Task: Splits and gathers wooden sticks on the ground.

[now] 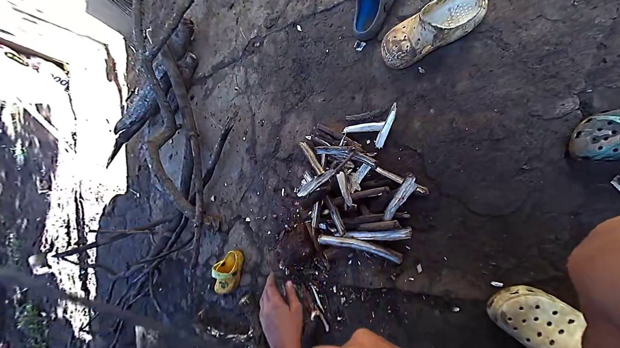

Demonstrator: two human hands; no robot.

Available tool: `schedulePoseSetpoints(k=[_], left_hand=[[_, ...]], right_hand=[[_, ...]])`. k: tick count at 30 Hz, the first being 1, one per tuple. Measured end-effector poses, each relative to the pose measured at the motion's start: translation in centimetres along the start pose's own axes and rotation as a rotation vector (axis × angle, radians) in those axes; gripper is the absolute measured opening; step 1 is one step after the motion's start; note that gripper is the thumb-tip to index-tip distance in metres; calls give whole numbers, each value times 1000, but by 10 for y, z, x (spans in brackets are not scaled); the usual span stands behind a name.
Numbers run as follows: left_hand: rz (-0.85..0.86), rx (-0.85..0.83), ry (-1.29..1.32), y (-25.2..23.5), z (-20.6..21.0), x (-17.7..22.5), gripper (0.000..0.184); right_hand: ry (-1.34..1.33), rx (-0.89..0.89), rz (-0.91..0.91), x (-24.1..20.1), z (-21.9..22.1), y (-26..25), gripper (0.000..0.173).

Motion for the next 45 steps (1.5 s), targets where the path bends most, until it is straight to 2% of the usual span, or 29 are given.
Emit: schedulePoseSetpoints(k=[3, 5, 6, 8, 10, 11, 14, 15, 17, 19, 22, 25, 28, 30, 34, 37, 40, 45], left_hand=[[-461, -277, 12, 55, 49, -79, 78], [-530, -408, 95, 90, 75, -106, 77], [-530, -395, 165, 101, 83, -109, 69], [-547, -241, 243, 112, 92, -103, 55], [-499, -56, 287, 108, 93, -88, 47], [-478, -28, 306, 104, 92, -82, 51], [-473, -201, 355, 90, 94, -73, 83], [-463, -253, 314, 84, 94, -73, 85], [-448, -266, 264, 73, 89, -72, 74], [-465, -243, 320, 68, 74, -70, 57], [-492, -105, 679, 69, 50, -70, 35], [-419, 10, 1216, 71, 26, -54, 36], [-262, 32, 1511, 67, 11, -25, 32], [-179, -10, 1626, 66, 15, -3, 36], [-75, -82, 1710, 64, 42, 42, 44], [-132, -116, 1678, 65, 65, 65, 49], [-146, -147, 1642, 65, 79, 76, 43], [-64, 42, 1415, 55, 94, 70, 24]], right_hand=[[-11, 36, 146, 11, -12, -5, 13], [-26, 121, 291, 29, -21, -9, 10], [-35, 168, 367, 40, -26, -10, 11], [-12, 265, 484, 59, -35, -10, 11], [51, 343, 515, 71, -43, -10, 9], [86, 371, 512, 74, -46, -10, 8], [134, 397, 482, 74, -42, -9, 5], [135, 394, 467, 74, -37, -9, 4], [143, 382, 444, 74, -29, -9, 4], [171, 361, 433, 76, -23, -9, 4], [218, 331, 433, 83, -20, -8, 3], [220, 317, 449, 93, -19, -9, 4], [191, 309, 483, 103, -14, -10, 6], [180, 302, 498, 108, -10, -12, 6], [214, 274, 511, 123, -9, -16, 7], [263, 282, 567, 135, -13, -14, 9], [301, 303, 611, 144, -19, -12, 10], [290, 364, 628, 149, -28, -13, 10]])
Point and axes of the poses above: each hand's wrist, its own y-axis away from the middle knuckle, its own z-axis out of the palm, x = y × z, the point moved 3 cm from there along -y, towards the middle knuckle, and after that the axes turned 10 degrees about -y, right-handed, at the moved point
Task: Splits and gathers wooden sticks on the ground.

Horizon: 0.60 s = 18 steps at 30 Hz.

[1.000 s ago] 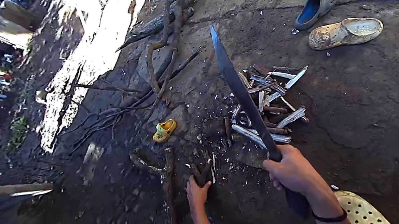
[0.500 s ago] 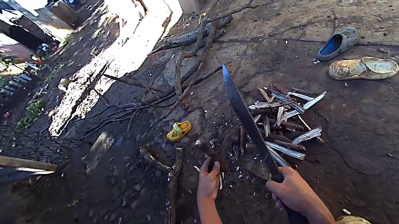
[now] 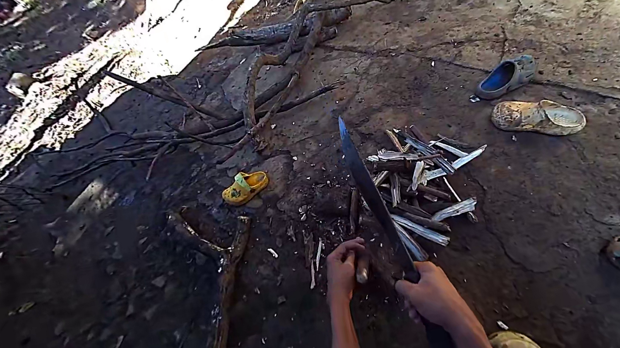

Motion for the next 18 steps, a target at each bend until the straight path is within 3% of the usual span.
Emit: schedulePoseSetpoints(k=[6, 8, 10, 12, 14, 18], left_hand=[[-57, 104, -481, -8, -3, 9, 29], [-272, -39, -705, -5, -13, 19, 30], [-567, -283, -832, 2, -18, 27, 62], [-728, -392, -897, 13, -18, 31, 80], [-735, -386, -937, 18, -17, 33, 80], [-625, -446, -947, 20, -14, 28, 60]], right_hand=[[-80, 5, 20, 6, 4, -3, 7], [-42, 7, 23, 7, -1, -3, 7], [-13, 7, 17, 6, -6, -4, 7], [-13, 9, 15, 5, -8, -4, 8], [-41, 16, 8, 3, -8, -3, 7], [-94, 9, 11, 2, -5, 0, 7]])
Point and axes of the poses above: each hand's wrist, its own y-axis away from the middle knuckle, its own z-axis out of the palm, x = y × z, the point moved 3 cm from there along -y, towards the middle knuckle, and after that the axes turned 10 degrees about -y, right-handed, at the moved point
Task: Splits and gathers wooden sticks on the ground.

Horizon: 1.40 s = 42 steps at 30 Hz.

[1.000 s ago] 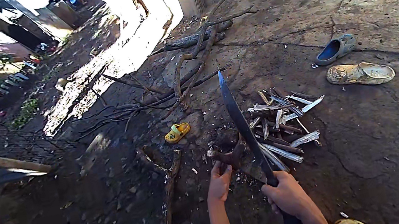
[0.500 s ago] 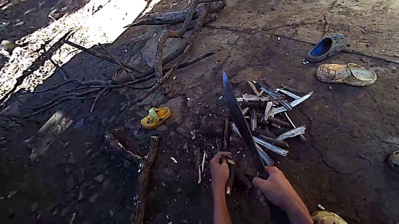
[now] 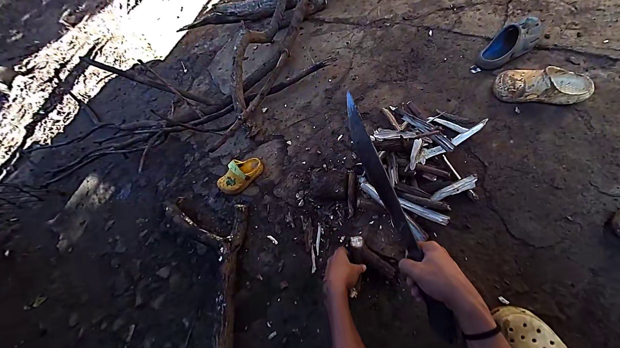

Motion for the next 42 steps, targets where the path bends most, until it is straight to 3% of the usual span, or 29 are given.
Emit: schedulePoseSetpoints(k=[6, 10, 13, 17, 21, 28, 33, 39, 42], left_hand=[[142, 149, 133, 10, -12, -2, 61], [252, 313, 339, 24, -28, 9, 80], [309, 445, 458, 27, -31, 23, 84], [354, 569, 419, 15, -15, 33, 75], [328, 570, 215, -1, 1, 30, 60], [274, 773, 393, 8, -2, 7, 62], [255, 794, 455, 8, 4, -4, 67], [329, 824, 440, 8, 6, -4, 56], [309, 742, 452, 10, 3, -5, 62]], right_hand=[[58, -27, -26, -3, -2, 3, 6], [85, -44, -47, -5, -2, 5, 7], [89, -51, -74, -6, 1, 6, 6], [85, -57, -98, -5, 5, 6, 5], [159, -19, -100, -2, 6, 3, 8], [326, -4, -140, 11, 18, -6, 11], [443, -48, -139, 13, 44, -9, 16], [632, -59, -177, 12, 65, -5, 20], [683, -35, -199, 12, 63, -7, 20]])
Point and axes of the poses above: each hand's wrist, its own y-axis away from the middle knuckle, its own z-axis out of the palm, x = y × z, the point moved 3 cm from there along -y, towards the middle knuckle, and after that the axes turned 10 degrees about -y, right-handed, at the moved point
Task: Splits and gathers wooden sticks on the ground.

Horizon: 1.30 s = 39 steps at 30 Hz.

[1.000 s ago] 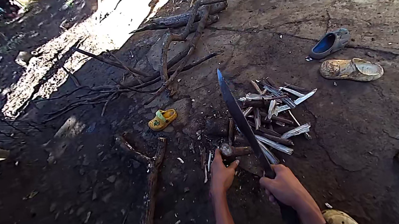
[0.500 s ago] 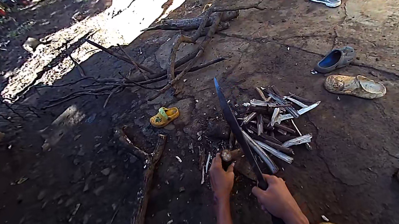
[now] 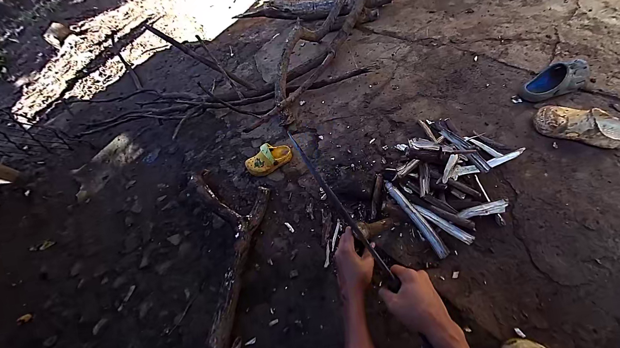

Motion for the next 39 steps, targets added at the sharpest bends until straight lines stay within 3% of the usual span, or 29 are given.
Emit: schedulePoseSetpoints(k=[4, 26, 33, 39], left_hand=[[8, -107, -13, -4, -2, 0, 64], [-19, -177, 41, -6, -5, -3, 65], [63, -140, -4, -4, 1, 0, 39], [212, 32, 76, -5, -14, 45, 31]], right_hand=[[-21, 38, 17, 0, -3, -4, 19], [24, 37, 66, -5, -2, -18, 19], [17, 49, 65, -2, -4, -15, 19], [-9, 218, -104, -12, -26, 2, 15]])
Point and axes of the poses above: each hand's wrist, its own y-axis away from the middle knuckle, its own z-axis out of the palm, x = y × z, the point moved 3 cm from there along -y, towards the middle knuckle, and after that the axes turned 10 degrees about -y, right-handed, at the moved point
